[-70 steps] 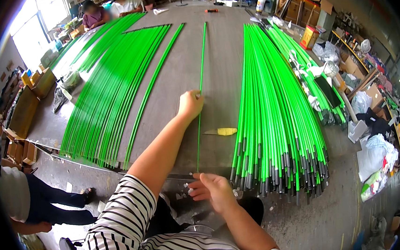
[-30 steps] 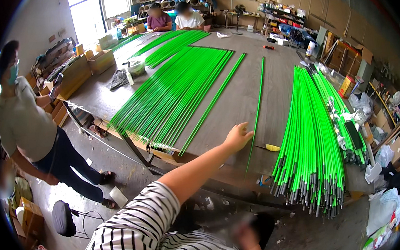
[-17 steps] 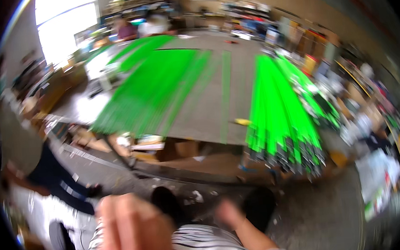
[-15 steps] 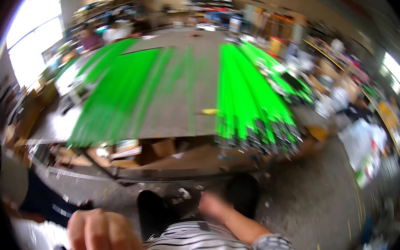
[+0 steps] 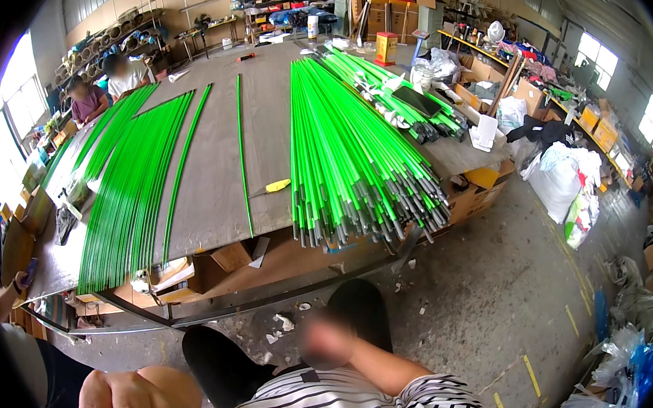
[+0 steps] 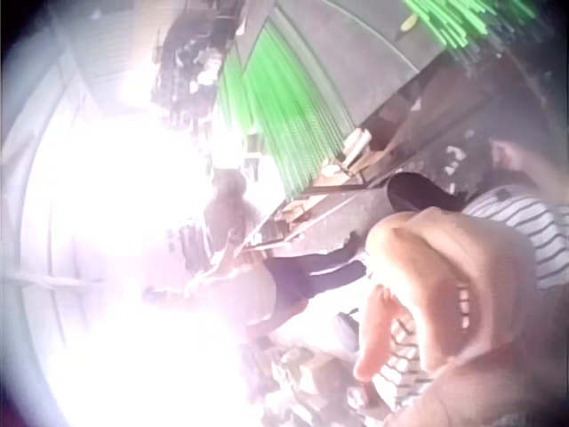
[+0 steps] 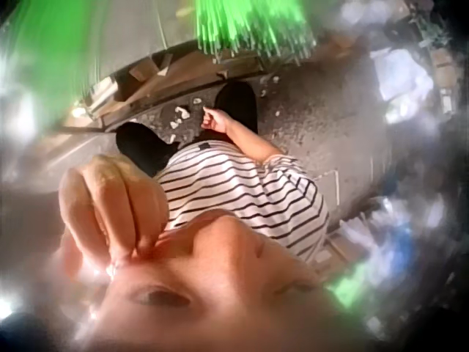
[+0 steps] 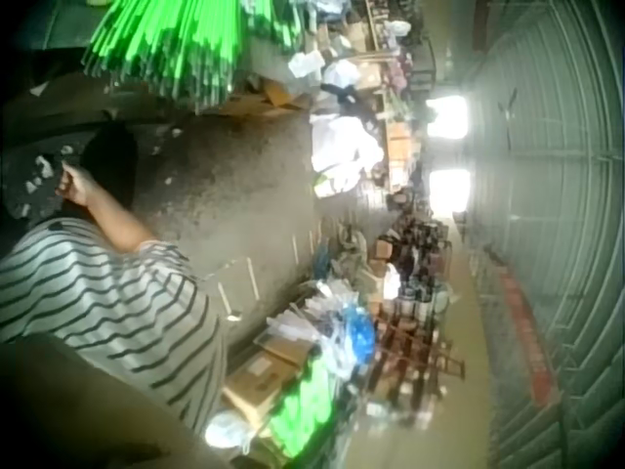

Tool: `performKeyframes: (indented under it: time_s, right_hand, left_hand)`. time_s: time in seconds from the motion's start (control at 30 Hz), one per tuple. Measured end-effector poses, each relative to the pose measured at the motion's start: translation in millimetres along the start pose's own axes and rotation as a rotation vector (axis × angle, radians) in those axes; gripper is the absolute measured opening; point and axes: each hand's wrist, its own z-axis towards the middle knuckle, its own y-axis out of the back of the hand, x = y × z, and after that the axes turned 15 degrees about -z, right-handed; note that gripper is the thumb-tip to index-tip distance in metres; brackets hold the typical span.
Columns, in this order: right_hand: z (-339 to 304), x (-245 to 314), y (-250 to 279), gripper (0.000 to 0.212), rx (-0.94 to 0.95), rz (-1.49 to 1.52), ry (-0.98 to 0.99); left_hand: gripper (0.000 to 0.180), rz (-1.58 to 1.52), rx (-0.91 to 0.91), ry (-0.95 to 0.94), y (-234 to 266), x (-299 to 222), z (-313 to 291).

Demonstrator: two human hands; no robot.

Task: The person picks up green rods from a large collection on a table, attaches a black connector piece to the end of a rod, and places the assembled rod into a separate group on the same table.

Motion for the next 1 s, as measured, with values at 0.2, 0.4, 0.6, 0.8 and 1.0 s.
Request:
performKeyframes:
  time_s: [0.2, 0.4, 0.6, 0.8, 1.0]
  right_hand:
    - [13, -1, 23, 0.029, -0.019, -0.039, -0.057]
    - [35, -16, 87, 0.024, 0.337, -0.536, 0.347]
    - [57, -11, 103, 0.030, 0.434, 0.095, -0.107]
    - [99, -32, 129, 0.042, -0.003, -0.386, -0.148]
    - [88, -28, 64, 0.019, 0.072, -1.681, 0.002]
  left_hand:
    - [0.011, 0.863, -0.738, -0.289, 80, -27, -45]
    - [0.035, 2.487, -1.076, 0.238, 295, -82, -131]
    - [0.040, 2.479, -1.250, 0.475, 310, -87, -147]
    - [0.037, 2.458, -1.239, 0.487, 314, -89, -145]
    - [0.037, 2.449, -1.250, 0.456, 316, -90, -149]
